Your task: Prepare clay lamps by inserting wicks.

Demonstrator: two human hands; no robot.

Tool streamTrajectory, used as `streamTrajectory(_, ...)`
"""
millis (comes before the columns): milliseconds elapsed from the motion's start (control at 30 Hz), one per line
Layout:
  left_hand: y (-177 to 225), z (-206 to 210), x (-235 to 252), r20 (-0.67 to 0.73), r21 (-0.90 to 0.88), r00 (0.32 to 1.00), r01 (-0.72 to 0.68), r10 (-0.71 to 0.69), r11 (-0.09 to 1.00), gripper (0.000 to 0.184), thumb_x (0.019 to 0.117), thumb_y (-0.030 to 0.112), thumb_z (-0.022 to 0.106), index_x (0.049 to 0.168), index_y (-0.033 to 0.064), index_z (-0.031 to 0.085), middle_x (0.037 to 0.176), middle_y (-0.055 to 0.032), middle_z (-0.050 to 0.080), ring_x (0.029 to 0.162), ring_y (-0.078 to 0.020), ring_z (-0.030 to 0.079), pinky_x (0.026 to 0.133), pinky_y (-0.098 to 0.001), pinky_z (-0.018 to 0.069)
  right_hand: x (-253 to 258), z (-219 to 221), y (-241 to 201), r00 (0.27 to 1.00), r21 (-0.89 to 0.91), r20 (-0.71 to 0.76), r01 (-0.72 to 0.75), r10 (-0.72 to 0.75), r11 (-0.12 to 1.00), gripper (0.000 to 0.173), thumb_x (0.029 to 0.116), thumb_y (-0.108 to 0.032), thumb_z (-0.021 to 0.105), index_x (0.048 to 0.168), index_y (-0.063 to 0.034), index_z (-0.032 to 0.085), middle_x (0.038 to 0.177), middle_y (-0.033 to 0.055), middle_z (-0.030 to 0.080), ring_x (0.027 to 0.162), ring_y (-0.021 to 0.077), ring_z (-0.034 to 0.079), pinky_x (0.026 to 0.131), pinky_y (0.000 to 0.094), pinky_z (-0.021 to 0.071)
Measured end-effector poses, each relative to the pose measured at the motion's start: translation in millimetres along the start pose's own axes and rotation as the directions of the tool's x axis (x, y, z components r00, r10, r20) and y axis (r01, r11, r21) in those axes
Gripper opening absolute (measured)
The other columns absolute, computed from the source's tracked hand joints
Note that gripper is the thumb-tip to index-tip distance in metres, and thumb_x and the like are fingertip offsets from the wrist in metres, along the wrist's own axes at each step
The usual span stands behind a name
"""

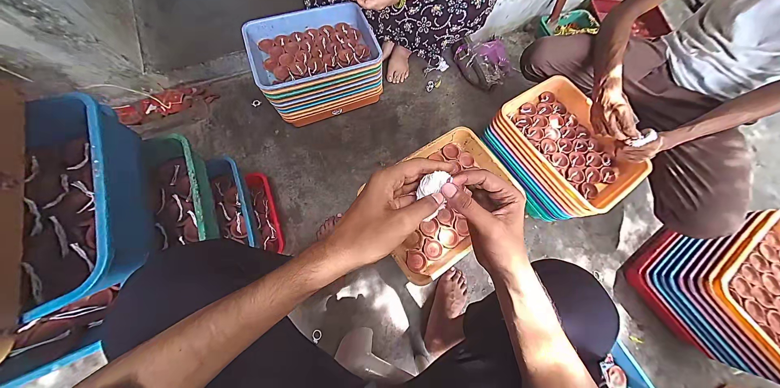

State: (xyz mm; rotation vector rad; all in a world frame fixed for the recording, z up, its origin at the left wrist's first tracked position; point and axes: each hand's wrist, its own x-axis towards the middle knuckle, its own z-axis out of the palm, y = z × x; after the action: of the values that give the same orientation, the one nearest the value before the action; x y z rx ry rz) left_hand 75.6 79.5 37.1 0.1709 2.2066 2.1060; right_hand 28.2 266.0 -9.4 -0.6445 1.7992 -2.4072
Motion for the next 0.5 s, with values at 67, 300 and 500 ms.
streamTrajectory(67,2.0,-1.2,0.4,-0.012,-0.01,1.0,-0.021,0.021,1.0,0.033,0.1001,0.003,0.062,0.133,0.0059,0.065,0.116,-0.0075,0.073,0.103,-0.0162,0.071,0.091,-0.0307,0.0609,0.0,-1.4,-0.3,1.0,0.021,0.014,-0.027,0.026,0.999,0.012,0.0916,-0.003,0.074,0.103,-0.0026,0.075,0.096,0.0076,0.072,0.086,0.0131,0.069,0.082,0.0302,0.0609)
streamTrajectory(300,4.1,-1.4,-0.1,-0.05,0.004,0.997,-0.05,0.05,0.999,0.027,0.1009,0.01,0.065,0.127,0.0056,0.068,0.112,-0.0072,0.073,0.098,-0.0167,0.072,0.087,-0.0308,0.0623,-0.3,-0.6,-0.1,0.998,0.059,0.049,-0.031,0.028,0.998,0.011,0.0947,-0.007,0.071,0.106,-0.0049,0.073,0.1,0.0065,0.07,0.092,0.0138,0.067,0.087,0.0336,0.0584)
streamTrajectory(500,0.1,-4.6,0.2,-0.077,0.002,0.992,-0.105,0.105,0.994,0.023,0.0983,0.01,0.069,0.12,0.0043,0.07,0.106,-0.0078,0.074,0.093,-0.0177,0.073,0.083,-0.0314,0.0637,0.2,-1.6,-1.0,0.996,0.108,0.076,-0.051,0.043,0.993,0.012,0.0943,-0.007,0.072,0.106,-0.0043,0.074,0.099,0.0069,0.071,0.091,0.0129,0.068,0.087,0.0328,0.0591)
